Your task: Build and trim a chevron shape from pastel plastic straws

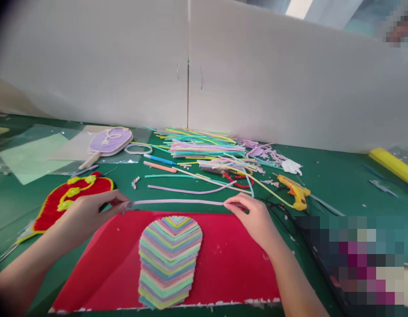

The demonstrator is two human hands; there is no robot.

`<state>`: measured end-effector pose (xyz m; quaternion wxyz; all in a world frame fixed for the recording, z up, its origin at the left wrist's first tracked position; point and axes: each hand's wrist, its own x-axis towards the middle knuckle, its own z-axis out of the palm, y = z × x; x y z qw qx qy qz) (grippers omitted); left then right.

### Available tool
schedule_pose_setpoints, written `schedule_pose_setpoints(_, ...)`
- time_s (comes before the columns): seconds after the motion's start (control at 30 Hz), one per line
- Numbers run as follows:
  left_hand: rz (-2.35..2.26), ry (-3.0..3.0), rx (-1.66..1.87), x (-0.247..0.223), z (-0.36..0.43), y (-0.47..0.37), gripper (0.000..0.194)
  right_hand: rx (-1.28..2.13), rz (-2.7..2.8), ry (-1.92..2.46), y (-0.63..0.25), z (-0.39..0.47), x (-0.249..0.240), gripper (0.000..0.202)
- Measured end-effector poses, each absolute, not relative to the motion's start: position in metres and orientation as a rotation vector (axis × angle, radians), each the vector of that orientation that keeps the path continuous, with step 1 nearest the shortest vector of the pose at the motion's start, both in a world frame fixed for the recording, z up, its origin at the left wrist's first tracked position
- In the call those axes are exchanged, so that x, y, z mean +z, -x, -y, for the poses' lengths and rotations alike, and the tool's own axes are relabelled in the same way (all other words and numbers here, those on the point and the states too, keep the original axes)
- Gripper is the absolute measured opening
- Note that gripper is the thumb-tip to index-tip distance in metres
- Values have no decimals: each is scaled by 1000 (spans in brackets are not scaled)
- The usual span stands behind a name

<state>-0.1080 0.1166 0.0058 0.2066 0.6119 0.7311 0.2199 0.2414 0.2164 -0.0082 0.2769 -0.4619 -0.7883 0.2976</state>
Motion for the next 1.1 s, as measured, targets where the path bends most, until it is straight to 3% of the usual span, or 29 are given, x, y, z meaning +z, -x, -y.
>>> schedule_pose_setpoints(0.47, -2291, -1853, 495, -31, -49, 72, 23, 573, 2243, 1384, -227, -158, -23, 22)
schedule_pose_setpoints(1.1, -2196, -1792, 368, -24, -31, 38, 24, 370, 2256, 1359, -212, -111, -37, 30)
